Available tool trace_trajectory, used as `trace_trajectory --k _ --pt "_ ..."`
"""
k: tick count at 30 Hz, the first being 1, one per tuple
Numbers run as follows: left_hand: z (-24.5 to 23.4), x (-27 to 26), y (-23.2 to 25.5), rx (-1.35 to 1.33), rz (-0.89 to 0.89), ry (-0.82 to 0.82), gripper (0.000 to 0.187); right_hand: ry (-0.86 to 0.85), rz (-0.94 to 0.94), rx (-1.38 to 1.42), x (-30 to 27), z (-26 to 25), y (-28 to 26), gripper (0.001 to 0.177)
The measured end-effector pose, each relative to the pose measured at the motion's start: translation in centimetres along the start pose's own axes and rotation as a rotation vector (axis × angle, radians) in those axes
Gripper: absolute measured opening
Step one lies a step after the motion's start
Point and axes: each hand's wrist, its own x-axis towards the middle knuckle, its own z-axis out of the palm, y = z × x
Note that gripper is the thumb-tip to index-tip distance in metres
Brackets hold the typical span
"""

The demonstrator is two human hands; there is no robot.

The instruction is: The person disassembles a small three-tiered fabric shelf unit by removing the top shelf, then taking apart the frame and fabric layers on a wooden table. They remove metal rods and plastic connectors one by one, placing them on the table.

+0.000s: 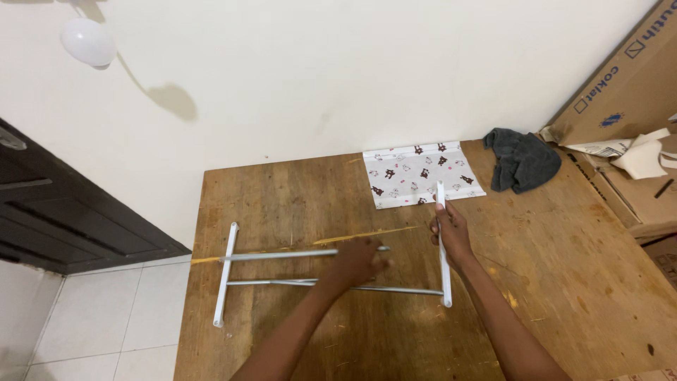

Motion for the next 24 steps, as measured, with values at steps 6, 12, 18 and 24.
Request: trace_trajectory --k 6,12,18,24 --pt "4.1 -0.3 4.7 0.058 0.148 -0.054 0.045 -0.061 -0.039 -0.003 1.0 4.4 -2.8 0.048" --pt "5.3 0.5 4.0 -0.024 0.160 -0.021 0.025 -0.232 -0.133 -0.084 0.8 4.8 -2.8 0.045" --pt "4.1 1.5 2.1 0.065 0.155 0.073 0.022 -0.222 0.164 -0.025 -4.0 5.1 1.0 0.030" --pt "2.6 0.1 2.9 0.061 0.061 0.115 0.027 -0.072 0.063 0.062 -3.5 6.1 3.4 0.032"
